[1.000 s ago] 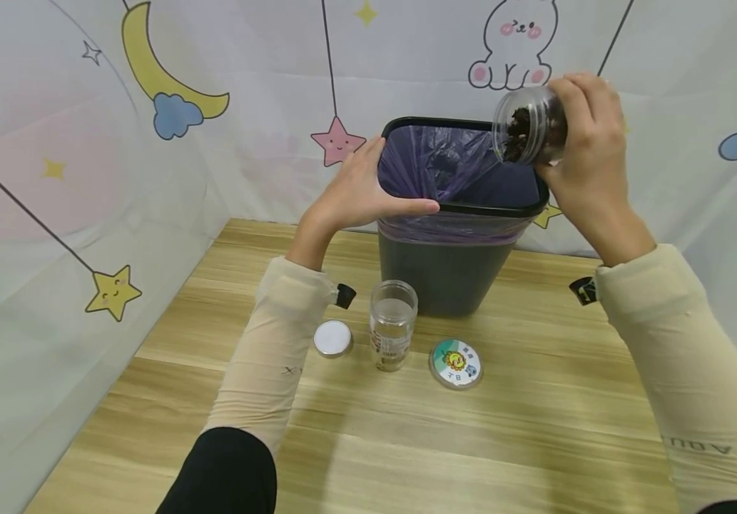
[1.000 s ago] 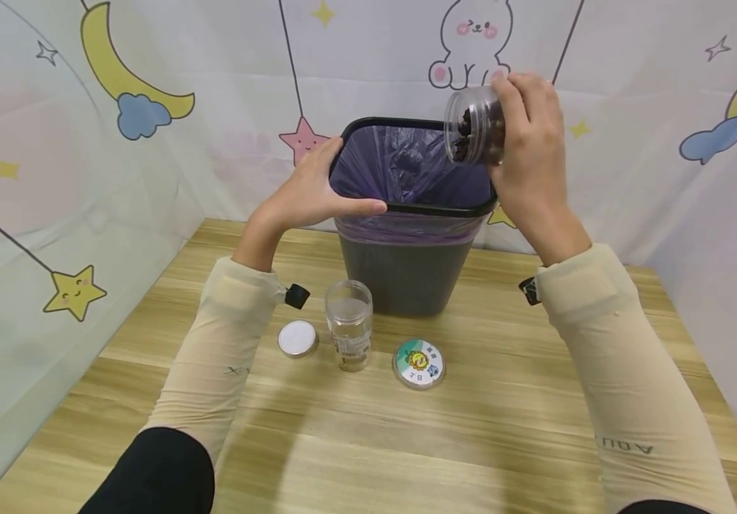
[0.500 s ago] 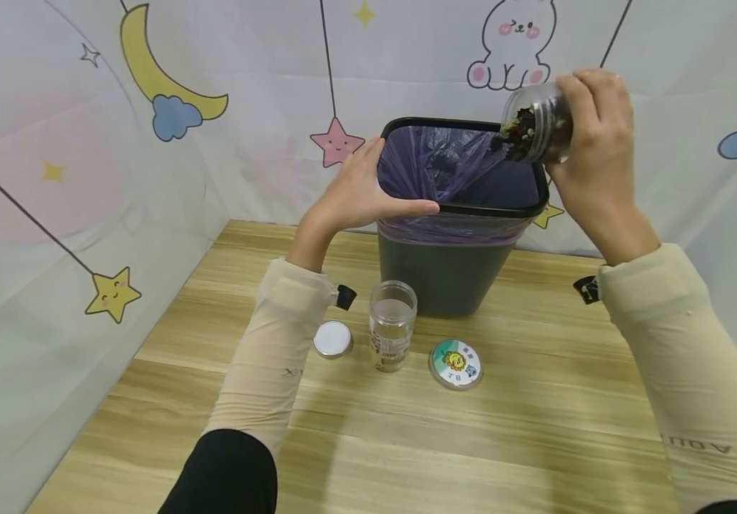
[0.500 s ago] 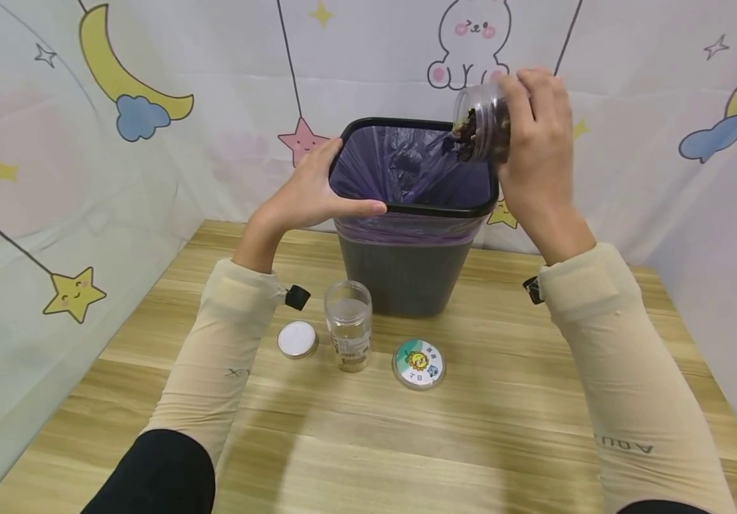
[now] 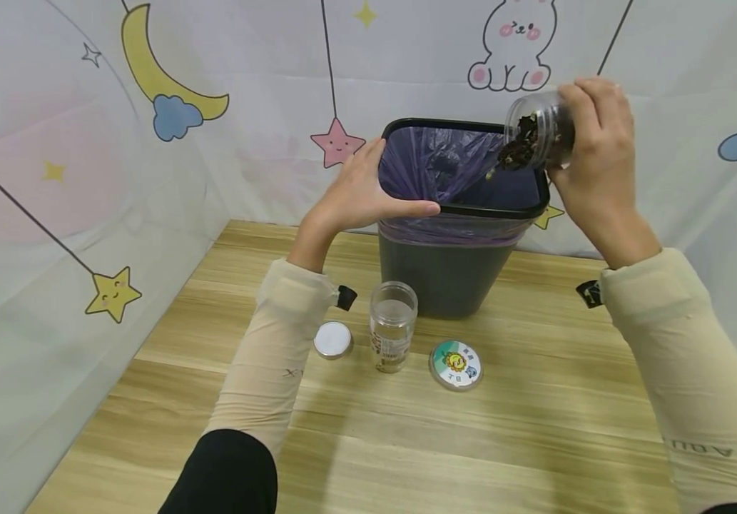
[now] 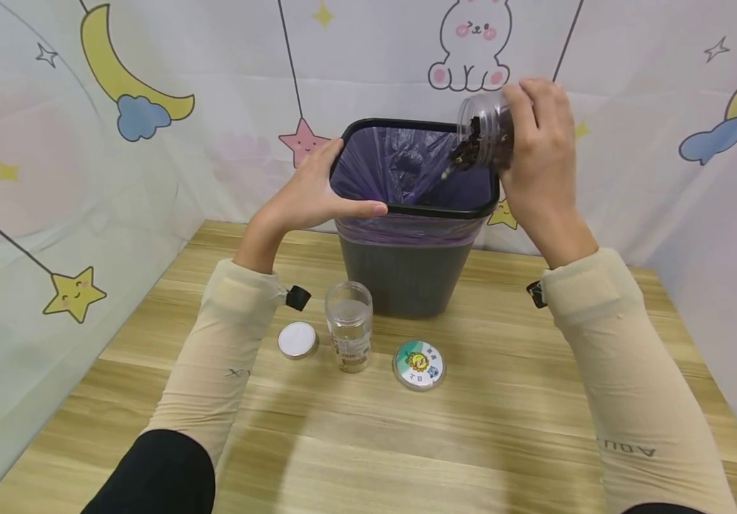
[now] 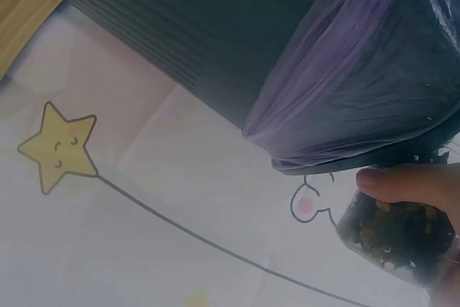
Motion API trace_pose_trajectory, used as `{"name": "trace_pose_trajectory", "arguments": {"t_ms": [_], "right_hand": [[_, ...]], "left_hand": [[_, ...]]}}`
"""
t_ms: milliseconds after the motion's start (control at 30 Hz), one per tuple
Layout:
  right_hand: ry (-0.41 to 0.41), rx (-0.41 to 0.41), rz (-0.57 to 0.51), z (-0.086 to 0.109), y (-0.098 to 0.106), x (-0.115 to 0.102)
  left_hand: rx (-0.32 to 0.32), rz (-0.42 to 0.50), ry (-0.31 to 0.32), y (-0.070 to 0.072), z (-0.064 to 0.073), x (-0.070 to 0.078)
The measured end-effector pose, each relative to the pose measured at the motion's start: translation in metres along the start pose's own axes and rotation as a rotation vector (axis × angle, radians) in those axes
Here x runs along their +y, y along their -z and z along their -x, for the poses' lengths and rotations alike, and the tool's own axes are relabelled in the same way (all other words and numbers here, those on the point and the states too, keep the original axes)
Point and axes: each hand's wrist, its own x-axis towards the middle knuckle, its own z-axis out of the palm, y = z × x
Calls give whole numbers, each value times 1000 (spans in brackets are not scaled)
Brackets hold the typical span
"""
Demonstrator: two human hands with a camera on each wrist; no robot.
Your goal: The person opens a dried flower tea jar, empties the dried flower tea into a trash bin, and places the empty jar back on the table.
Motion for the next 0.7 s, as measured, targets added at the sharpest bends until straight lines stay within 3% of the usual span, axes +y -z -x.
{"name": "trace_pose_trajectory", "arguments": {"t_ms": [700], "right_hand": [[100,55,2,0,-3,-4]], "left_hand": [[10,0,-2,0,0,0]]}}
